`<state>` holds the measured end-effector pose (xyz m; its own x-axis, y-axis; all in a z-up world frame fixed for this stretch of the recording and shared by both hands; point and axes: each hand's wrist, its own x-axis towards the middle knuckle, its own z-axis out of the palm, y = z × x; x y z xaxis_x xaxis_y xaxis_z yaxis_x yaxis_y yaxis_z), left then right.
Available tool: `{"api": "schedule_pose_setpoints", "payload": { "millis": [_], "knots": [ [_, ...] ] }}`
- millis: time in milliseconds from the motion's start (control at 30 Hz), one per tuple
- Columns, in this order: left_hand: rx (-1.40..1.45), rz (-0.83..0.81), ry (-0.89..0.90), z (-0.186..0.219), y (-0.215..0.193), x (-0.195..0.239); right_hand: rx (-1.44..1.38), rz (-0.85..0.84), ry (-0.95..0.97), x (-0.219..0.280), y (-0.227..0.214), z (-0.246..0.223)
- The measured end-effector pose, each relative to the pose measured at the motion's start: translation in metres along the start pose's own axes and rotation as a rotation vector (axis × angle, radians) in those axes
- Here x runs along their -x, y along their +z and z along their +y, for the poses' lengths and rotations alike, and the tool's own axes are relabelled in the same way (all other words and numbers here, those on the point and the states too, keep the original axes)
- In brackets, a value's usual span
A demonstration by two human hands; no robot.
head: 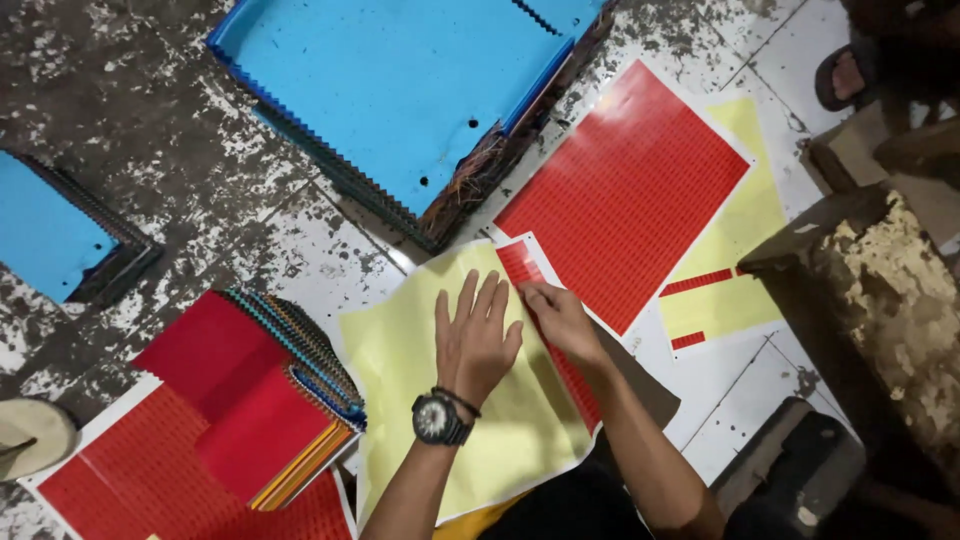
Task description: The person sits on the floor and assembles a stack of colorful paper sheets into a book. They align the sheets and secure them with small red clips, adding more sheets to the stack throughout the process.
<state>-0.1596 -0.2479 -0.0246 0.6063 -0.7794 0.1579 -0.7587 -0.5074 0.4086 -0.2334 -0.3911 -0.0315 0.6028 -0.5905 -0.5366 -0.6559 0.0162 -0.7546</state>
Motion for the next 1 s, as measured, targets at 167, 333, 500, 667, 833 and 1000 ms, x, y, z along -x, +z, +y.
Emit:
{"api": "schedule_pose_setpoints", "payload": {
  "millis": [167,333,500,667,833,1000],
  "knots": [
    [-0.054,0.082,-0.048,-0.002,-0.007,0.021,0.062,0.055,0.003,-0.002,0.006,-0.002],
    [-0.043,0.034,-0.100,0.000,-0.006,0.030,0.098,0.125,0.034,-0.018,0.022,0.021],
    [-0.064,0.212,-0.086,-0.003,0.006,0.025,-0.001,0.268,0.033,-0.020,0.025,0.032],
    [-0.044,0.061,-0.051,-0.010,0.011,-0.006,-0.104,0.417,-0.080,0.000,0.032,0.014],
    [0.034,-0.232,-0.046,-0.017,-0.001,-0.025,-0.012,0.537,-0.196,-0.010,0.042,0.036],
    [0.198,-0.253,-0.097,-0.019,-0.006,-0.026,0.094,0.594,-0.382,-0.004,0.047,0.033]
  ]
}}
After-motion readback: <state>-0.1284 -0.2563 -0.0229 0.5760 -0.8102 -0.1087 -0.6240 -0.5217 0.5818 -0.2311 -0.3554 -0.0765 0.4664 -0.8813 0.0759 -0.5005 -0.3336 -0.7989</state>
